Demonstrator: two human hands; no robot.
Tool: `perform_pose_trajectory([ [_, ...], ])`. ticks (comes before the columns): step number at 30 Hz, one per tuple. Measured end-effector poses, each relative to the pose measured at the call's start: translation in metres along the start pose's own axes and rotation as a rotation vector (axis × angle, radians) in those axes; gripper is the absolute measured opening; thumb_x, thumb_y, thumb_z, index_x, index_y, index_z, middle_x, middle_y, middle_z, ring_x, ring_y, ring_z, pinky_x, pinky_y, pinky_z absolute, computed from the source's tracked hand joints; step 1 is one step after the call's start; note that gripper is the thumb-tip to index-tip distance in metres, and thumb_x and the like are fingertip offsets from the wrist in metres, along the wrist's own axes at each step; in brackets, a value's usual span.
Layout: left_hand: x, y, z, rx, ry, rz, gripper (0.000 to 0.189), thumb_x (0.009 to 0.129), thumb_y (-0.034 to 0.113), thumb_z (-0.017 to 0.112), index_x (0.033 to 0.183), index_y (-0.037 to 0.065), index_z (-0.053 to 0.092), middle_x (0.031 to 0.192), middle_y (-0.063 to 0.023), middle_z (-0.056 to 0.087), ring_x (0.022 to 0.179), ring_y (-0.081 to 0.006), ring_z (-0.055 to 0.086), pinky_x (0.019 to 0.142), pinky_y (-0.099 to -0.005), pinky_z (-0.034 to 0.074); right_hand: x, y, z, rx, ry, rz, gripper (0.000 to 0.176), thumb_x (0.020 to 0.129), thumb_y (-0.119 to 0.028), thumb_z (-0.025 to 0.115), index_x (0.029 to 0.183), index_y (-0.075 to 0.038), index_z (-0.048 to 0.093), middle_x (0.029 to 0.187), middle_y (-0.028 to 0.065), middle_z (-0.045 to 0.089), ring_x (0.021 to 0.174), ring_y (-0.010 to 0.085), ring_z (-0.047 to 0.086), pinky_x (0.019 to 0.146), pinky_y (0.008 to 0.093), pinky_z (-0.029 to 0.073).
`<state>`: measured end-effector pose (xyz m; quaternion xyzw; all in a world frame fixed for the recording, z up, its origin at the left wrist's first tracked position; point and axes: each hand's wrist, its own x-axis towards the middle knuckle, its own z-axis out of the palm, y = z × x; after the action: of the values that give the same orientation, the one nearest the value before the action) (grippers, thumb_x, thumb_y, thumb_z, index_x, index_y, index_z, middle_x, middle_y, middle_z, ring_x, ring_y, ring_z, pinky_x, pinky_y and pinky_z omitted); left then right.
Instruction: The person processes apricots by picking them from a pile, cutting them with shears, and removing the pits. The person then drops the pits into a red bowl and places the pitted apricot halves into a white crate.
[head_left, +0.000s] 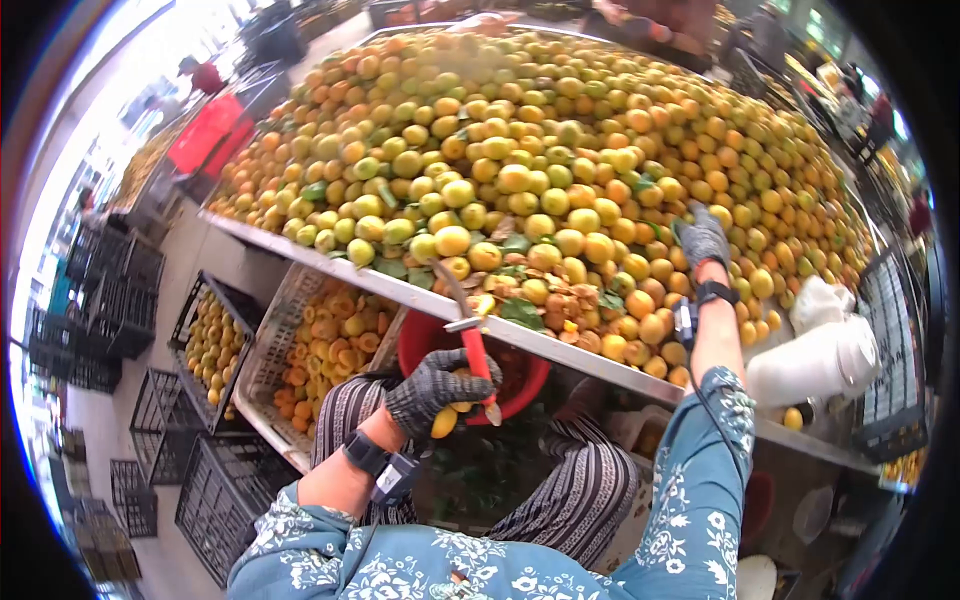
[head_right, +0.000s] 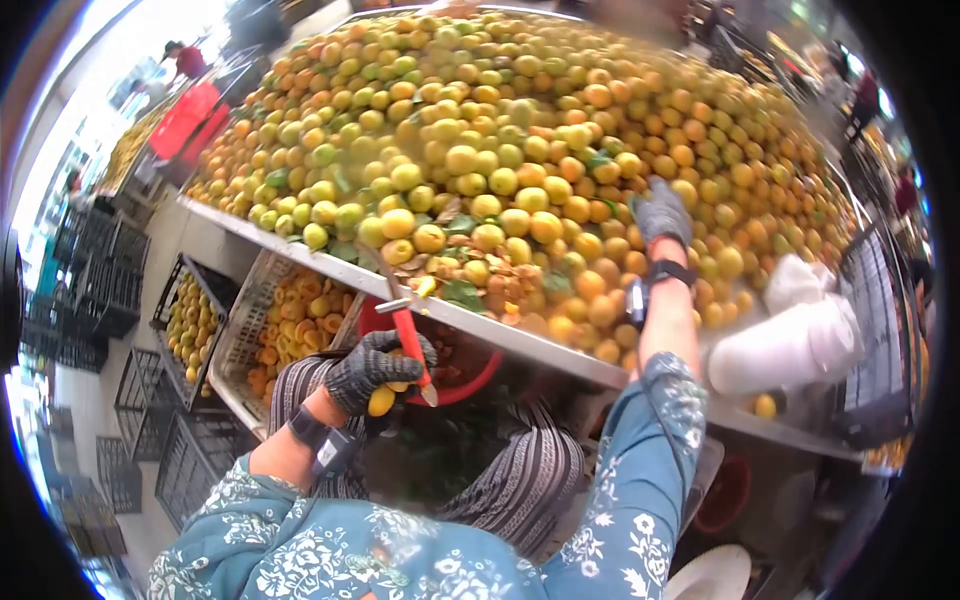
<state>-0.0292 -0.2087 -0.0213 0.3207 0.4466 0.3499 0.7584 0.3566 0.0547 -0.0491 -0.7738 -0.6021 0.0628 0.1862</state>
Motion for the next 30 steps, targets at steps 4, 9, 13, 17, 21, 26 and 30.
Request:
perform_pose_trajectory([
  [4,0.001,0.003,-0.004,-0.025,-0.029,0.005,0.028,0.076,0.012,0.072,0.1,0.001,0.063,0.088,-0.0068,0.064,0.08,-0.0152,0.062,0.072,-0.0276,0.051,0.006,0.014,0.007,0.161,0.085,-0.083,0.031,0.078,-0.027,0.064,0.103,-0.008,0.063,0.092,0.0183,0.066,0.088,0.0342,0.063,0.081,0.04,0.05],
  [9,-0.002,-0.002,-0.011,-0.018,-0.045,0.033,0.027,0.075,0.011,0.074,0.098,0.002,0.063,0.089,-0.0049,0.063,0.085,-0.014,0.061,0.075,-0.0278,0.05,-0.02,0.002,-0.004,1.559,0.105,0.268,0.019,0.081,-0.028,0.062,0.094,-0.014,0.065,0.073,0.0025,0.059,0.059,0.0172,0.058,0.046,0.0282,0.049],
  [13,-0.006,-0.004,-0.014,-0.044,-0.094,0.055,0.025,0.077,0.009,0.074,0.099,0.003,0.063,0.091,-0.0035,0.063,0.086,-0.0131,0.061,0.077,-0.0278,0.049,-0.039,-0.061,-0.018,1.559,-0.116,0.215,0.024,0.084,-0.032,0.064,0.097,-0.012,0.063,0.08,0.0038,0.061,0.056,0.017,0.06,0.045,0.0271,0.049],
  [17,-0.008,-0.006,-0.017,-0.038,-0.09,0.052,0.026,0.077,0.009,0.074,0.1,0.003,0.064,0.092,-0.0033,0.064,0.085,-0.0128,0.061,0.076,-0.0274,0.049,-0.036,-0.143,-0.011,1.147,-0.309,-0.133,0.015,0.084,-0.021,0.066,0.091,-0.008,0.066,0.074,0.0028,0.062,0.059,0.0111,0.058,0.049,0.0246,0.048],
  [21,-0.012,-0.003,-0.017,-0.093,-0.123,0.096,0.024,0.079,0.01,0.072,0.1,0.002,0.064,0.085,-0.0045,0.065,0.075,-0.0127,0.062,0.068,-0.0262,0.049,0.004,-0.194,0.046,0.868,-0.204,-0.529,0.027,0.08,-0.011,0.061,0.104,-0.001,0.067,0.094,0.0065,0.069,0.091,0.0172,0.062,0.083,0.0289,0.047],
  [26,-0.001,-0.013,-0.03,-0.046,-0.148,0.071,0.025,0.077,0.012,0.075,0.098,0.004,0.065,0.083,-0.0022,0.065,0.075,-0.0095,0.061,0.065,-0.0252,0.048,0.052,-0.217,0.095,0.022,-0.143,-0.563,0.031,0.084,-0.017,0.05,0.112,-0.012,0.063,0.108,0.0241,0.061,0.104,0.0401,0.057,0.088,0.0443,0.045],
  [30,-0.006,-0.001,-0.034,0.025,-0.101,0.086,0.026,0.077,0.014,0.075,0.098,0.004,0.066,0.082,-0.0013,0.065,0.074,-0.0089,0.06,0.063,-0.0246,0.047,0.08,-0.226,0.098,-0.121,-0.342,-0.498,0.03,0.083,-0.016,0.048,0.109,-0.01,0.059,0.106,0.025,0.062,0.104,0.0414,0.057,0.087,0.047,0.045],
])
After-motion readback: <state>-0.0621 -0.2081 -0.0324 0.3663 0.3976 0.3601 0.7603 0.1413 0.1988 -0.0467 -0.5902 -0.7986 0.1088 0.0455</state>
